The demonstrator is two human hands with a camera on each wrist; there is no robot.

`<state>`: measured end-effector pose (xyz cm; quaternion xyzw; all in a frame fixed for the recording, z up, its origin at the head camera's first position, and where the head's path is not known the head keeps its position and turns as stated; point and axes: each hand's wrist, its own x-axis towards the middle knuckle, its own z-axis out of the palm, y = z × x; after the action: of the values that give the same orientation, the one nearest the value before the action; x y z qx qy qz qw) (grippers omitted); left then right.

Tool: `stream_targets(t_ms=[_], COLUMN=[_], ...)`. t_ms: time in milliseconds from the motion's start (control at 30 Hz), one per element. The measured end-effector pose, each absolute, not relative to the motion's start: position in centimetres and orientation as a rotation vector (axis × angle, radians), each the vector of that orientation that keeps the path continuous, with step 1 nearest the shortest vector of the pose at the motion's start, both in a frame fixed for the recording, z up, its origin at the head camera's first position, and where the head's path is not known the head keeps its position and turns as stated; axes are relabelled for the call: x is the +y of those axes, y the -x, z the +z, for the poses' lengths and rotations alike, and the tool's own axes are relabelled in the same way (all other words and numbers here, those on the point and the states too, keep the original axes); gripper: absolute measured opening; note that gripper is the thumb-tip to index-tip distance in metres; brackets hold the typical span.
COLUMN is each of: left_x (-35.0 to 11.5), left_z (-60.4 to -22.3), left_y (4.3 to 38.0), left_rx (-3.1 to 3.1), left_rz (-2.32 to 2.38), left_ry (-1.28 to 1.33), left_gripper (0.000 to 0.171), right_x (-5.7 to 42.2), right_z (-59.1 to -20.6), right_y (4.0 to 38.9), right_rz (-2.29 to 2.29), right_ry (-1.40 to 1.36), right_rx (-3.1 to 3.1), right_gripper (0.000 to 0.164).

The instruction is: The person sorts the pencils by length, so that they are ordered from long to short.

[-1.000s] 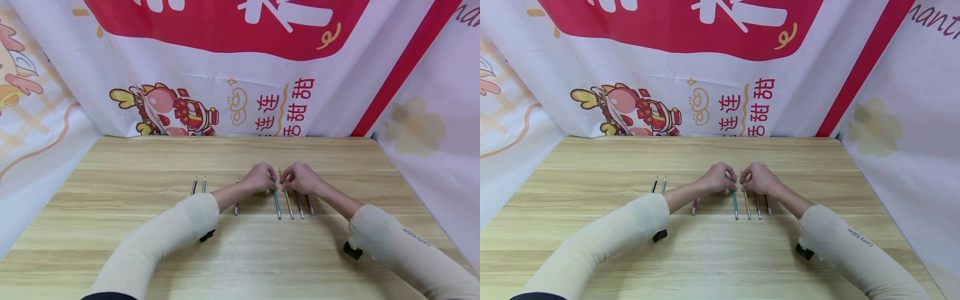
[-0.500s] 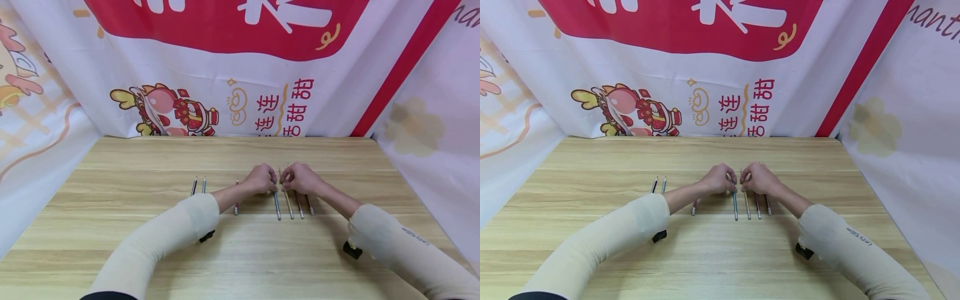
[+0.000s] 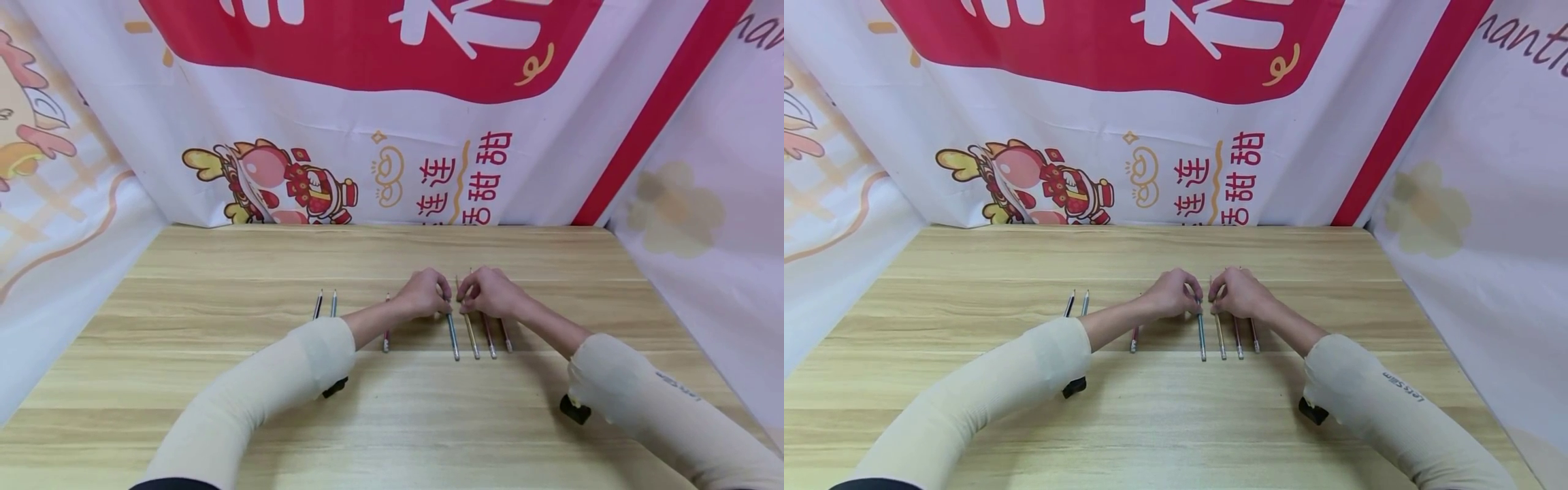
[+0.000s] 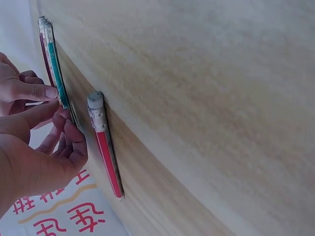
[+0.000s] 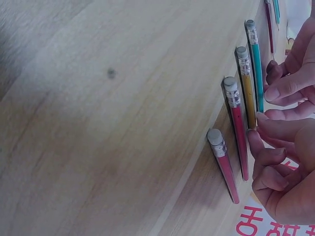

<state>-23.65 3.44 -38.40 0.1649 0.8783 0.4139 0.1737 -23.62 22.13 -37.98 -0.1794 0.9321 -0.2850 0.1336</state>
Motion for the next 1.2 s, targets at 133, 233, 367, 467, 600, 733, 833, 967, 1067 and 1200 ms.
stream_targets(t_ms=[133,233,367,467,600,733,833,967,1067,1200], left_x=[3.0,2.4,1.5,0.7,-0.7,-2.3,-3.4,-4.4,-5.1,-5.9], left_z=[-38.3,-38.2,-37.9,-37.6,-37.1,-36.6,-36.4,-36.2,-36.1,-35.9], left_y=[23.7,23.8,24.0,24.1,24.2,24.3,24.4,24.4,24.4,24.2], left_rx=[2.487,2.479,2.481,2.506,2.536,2.547,2.567,2.593,2.607,2.622], left_rz=[1.178,1.184,1.182,1.159,1.128,1.123,1.113,1.098,1.088,1.074], left_ry=[-0.484,-0.521,-0.581,-0.605,-0.615,-0.620,-0.636,-0.625,-0.605,-0.597], left_gripper=[0.018,0.019,0.018,0.018,0.022,0.025,0.025,0.024,0.023,0.024], right_x=[22.0,21.9,21.8,21.6,21.1,20.5,20.1,19.4,18.9,18.2], right_z=[-37.9,-37.8,-37.5,-37.2,-36.8,-36.6,-36.5,-36.7,-36.8,-36.8], right_y=[23.6,23.6,23.7,23.7,23.7,23.7,23.6,23.6,23.7,23.6], right_rz=[-0.836,-0.847,-0.860,-0.870,-0.878,-0.901,-0.923,-0.952,-0.975,-0.989], right_ry=[0.536,0.555,0.555,0.566,0.606,0.643,0.662,0.666,0.665,0.659], right_rx=[2.705,2.703,2.699,2.711,2.736,2.744,2.739,2.723,2.714,2.704], right_gripper=[0.009,0.009,0.011,0.014,0.017,0.016,0.017,0.018,0.017,0.018])
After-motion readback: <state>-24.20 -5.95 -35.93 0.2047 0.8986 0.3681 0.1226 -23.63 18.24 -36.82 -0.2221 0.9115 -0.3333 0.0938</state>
